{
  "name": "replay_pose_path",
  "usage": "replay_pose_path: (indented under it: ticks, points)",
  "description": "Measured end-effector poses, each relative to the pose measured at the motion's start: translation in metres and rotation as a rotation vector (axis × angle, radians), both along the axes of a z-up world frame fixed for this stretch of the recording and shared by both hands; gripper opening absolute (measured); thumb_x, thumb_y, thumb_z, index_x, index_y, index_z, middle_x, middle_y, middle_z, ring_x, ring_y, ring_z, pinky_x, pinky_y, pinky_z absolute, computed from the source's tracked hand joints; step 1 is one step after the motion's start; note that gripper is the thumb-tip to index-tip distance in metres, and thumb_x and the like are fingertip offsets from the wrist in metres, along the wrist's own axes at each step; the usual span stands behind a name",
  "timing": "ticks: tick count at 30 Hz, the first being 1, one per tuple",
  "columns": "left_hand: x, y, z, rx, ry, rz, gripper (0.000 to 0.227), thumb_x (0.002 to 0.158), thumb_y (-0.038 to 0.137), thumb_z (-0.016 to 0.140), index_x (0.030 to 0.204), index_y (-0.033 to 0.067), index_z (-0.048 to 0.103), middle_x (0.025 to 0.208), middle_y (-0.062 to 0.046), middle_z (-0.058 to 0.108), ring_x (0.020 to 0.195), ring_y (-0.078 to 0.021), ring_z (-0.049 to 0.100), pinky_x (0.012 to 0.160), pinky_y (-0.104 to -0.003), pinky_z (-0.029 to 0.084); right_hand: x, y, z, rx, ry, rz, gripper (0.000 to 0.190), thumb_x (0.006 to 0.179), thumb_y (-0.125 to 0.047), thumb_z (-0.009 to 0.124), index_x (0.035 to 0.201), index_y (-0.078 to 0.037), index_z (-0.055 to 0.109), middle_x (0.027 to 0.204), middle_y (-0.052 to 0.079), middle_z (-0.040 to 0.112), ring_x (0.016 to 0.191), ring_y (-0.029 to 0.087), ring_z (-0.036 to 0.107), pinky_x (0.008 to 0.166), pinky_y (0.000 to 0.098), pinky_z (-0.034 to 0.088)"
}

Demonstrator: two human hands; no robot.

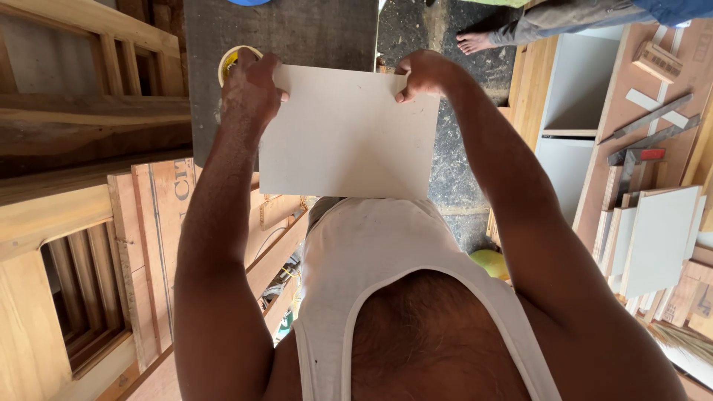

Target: The person applies pieces of tape to the edges of a white board by hand, presses down on them, and then lifts the board.

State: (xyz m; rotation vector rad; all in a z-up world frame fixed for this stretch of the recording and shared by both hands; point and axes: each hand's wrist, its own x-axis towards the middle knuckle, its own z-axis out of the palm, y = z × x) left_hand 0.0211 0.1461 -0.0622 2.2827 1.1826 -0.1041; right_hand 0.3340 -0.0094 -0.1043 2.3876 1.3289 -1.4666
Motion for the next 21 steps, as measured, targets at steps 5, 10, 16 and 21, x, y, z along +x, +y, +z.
replay_pose_path:
  ticks: [5,10,16,21]
  points:
    - [-0.005,0.001,-0.004,0.019,-0.042,0.018,0.062,0.073,0.018,0.092,0.13,0.0089,0.067,0.125,-0.024,0.058,0.115,-0.0401,0.063,0.089,-0.052,0.056,0.004,0.012,-0.003,-0.181,0.022,0.177,0.05,0.08,-0.036,0.084,0.124,-0.014,0.074,0.126,0.013,0.073,0.123,0.035,0.063,0.108,0.0589,0.043]
    - [-0.024,-0.004,-0.014,0.122,-0.19,0.1,0.063,0.077,0.015,0.09,0.134,0.01,0.064,0.125,-0.021,0.059,0.113,-0.037,0.063,0.088,-0.049,0.056,0.008,-0.006,0.007,-0.064,-0.033,0.253,0.066,0.076,-0.041,0.087,0.131,-0.013,0.065,0.134,0.015,0.065,0.124,0.037,0.059,0.104,0.0574,0.045]
    - [-0.03,-0.032,-0.027,-0.016,-0.705,0.261,0.045,0.103,0.009,0.069,0.146,0.0136,0.056,0.123,-0.012,0.07,0.099,-0.0234,0.071,0.08,-0.039,0.062,-0.007,-0.025,0.015,0.085,0.106,-0.027,0.064,0.078,-0.041,0.088,0.127,-0.006,0.066,0.133,0.019,0.067,0.124,0.038,0.06,0.108,0.0551,0.044]
    - [-0.017,-0.08,0.049,-0.609,-0.965,0.118,0.09,0.104,-0.002,0.058,0.168,0.0176,-0.002,0.105,-0.012,0.073,0.09,-0.0179,0.069,0.076,-0.033,0.062,-0.046,-0.033,0.025,0.911,-0.117,-0.003,0.041,0.095,-0.024,0.085,0.128,-0.006,0.068,0.13,0.015,0.07,0.126,0.032,0.067,0.108,0.0478,0.056]
